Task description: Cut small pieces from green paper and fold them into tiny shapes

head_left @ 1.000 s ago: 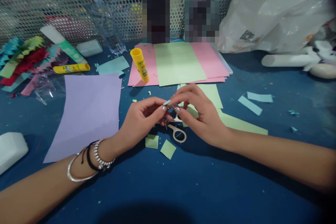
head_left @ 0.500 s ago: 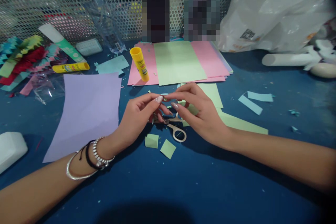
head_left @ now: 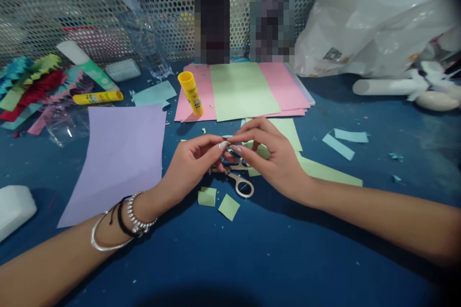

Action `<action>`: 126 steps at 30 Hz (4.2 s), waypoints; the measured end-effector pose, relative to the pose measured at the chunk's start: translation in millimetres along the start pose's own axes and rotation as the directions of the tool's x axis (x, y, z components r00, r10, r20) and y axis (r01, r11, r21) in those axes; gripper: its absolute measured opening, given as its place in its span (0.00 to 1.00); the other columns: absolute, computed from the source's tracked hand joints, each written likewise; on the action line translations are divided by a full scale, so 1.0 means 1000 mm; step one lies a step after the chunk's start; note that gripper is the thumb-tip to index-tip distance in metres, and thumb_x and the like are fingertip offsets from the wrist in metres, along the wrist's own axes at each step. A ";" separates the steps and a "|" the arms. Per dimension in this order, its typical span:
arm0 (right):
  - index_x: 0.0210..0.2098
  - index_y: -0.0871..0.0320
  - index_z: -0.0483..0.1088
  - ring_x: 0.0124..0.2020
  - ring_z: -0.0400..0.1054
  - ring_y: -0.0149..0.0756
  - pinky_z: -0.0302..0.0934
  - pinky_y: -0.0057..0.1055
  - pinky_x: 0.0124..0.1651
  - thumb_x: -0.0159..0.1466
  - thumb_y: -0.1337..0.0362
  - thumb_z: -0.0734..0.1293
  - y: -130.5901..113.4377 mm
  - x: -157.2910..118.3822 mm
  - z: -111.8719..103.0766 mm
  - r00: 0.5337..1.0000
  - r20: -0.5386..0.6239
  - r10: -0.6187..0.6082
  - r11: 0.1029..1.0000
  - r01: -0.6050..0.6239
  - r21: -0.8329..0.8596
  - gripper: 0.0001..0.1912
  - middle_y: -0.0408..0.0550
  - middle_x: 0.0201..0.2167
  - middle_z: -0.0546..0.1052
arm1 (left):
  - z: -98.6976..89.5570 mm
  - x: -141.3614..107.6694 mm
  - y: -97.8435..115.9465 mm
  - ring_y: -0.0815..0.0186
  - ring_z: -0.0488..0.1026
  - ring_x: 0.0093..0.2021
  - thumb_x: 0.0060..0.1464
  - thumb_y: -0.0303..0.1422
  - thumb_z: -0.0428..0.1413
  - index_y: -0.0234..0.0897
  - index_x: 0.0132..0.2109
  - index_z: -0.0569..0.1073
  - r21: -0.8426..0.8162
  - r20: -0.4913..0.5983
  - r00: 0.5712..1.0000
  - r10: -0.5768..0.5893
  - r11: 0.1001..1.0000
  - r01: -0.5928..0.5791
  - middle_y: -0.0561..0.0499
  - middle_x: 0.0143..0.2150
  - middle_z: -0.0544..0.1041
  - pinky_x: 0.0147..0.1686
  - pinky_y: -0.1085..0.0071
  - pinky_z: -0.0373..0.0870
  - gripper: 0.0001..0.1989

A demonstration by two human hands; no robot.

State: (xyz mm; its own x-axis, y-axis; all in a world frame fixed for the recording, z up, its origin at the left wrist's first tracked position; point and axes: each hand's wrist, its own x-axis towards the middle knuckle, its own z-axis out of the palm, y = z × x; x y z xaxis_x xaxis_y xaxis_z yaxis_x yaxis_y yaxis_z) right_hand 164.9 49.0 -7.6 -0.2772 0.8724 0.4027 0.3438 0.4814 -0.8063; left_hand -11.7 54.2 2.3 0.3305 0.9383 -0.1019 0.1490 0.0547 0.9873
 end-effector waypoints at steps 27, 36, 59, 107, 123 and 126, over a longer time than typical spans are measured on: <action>0.35 0.58 0.67 0.34 0.63 0.27 0.57 0.24 0.26 0.63 0.68 0.60 0.001 0.002 0.000 0.991 0.070 0.112 0.991 -0.117 0.068 0.05 0.45 0.36 0.66 | 0.002 -0.001 -0.001 0.74 0.71 0.24 0.56 0.38 0.52 0.37 0.39 0.73 0.076 0.022 1.000 -0.012 0.997 0.011 0.53 0.29 0.76 0.22 0.81 0.67 0.11; 0.35 0.59 0.67 0.33 0.62 0.26 0.56 0.24 0.27 0.63 0.67 0.60 -0.001 0.003 0.000 0.989 0.077 0.125 0.988 -0.131 0.079 0.05 0.44 0.36 0.66 | 0.000 -0.001 -0.002 0.75 0.71 0.24 0.57 0.37 0.51 0.37 0.41 0.74 0.065 0.034 0.999 0.004 0.998 -0.006 0.53 0.29 0.77 0.22 0.82 0.66 0.11; 0.32 0.59 0.65 0.34 0.63 0.27 0.58 0.26 0.31 0.64 0.65 0.60 0.001 0.003 0.001 0.990 0.080 0.112 0.984 -0.122 0.128 0.06 0.45 0.34 0.66 | 0.001 -0.002 0.000 0.74 0.72 0.25 0.55 0.37 0.53 0.38 0.43 0.75 0.061 0.030 1.000 -0.009 0.998 0.007 0.52 0.30 0.78 0.25 0.80 0.69 0.12; 0.35 0.58 0.65 0.33 0.61 0.27 0.54 0.26 0.30 0.66 0.64 0.55 0.000 0.001 -0.003 0.996 0.029 0.080 0.982 -0.084 0.170 0.09 0.43 0.33 0.66 | 0.001 -0.001 0.000 0.74 0.70 0.23 0.54 0.40 0.53 0.36 0.31 0.70 0.016 -0.070 0.997 -0.018 1.000 0.019 0.52 0.28 0.75 0.20 0.79 0.63 0.11; 0.37 0.58 0.66 0.34 0.63 0.27 0.59 0.25 0.29 0.62 0.62 0.62 0.000 0.001 -0.001 0.991 0.074 0.110 0.986 -0.118 0.114 0.06 0.43 0.35 0.65 | 0.000 -0.001 -0.001 0.74 0.71 0.22 0.54 0.37 0.54 0.38 0.34 0.76 0.107 -0.066 0.997 0.048 0.993 -0.040 0.53 0.28 0.77 0.20 0.81 0.67 0.09; 0.34 0.58 0.65 0.32 0.63 0.26 0.58 0.25 0.29 0.62 0.64 0.62 0.000 0.002 -0.001 0.991 0.069 0.111 0.987 -0.118 0.112 0.04 0.42 0.33 0.66 | 0.001 -0.003 0.001 0.75 0.71 0.22 0.54 0.34 0.54 0.38 0.33 0.77 0.189 -0.076 0.993 0.091 0.979 -0.075 0.54 0.27 0.78 0.21 0.83 0.67 0.08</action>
State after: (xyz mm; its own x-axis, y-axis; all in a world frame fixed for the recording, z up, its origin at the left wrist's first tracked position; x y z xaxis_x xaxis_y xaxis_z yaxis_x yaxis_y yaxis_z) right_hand 165.4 50.6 -6.8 -0.2986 0.9123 0.2801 0.2712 0.3625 -0.8916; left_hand -11.4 50.6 3.4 0.2708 0.9626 -0.0021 0.2974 -0.0816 0.9513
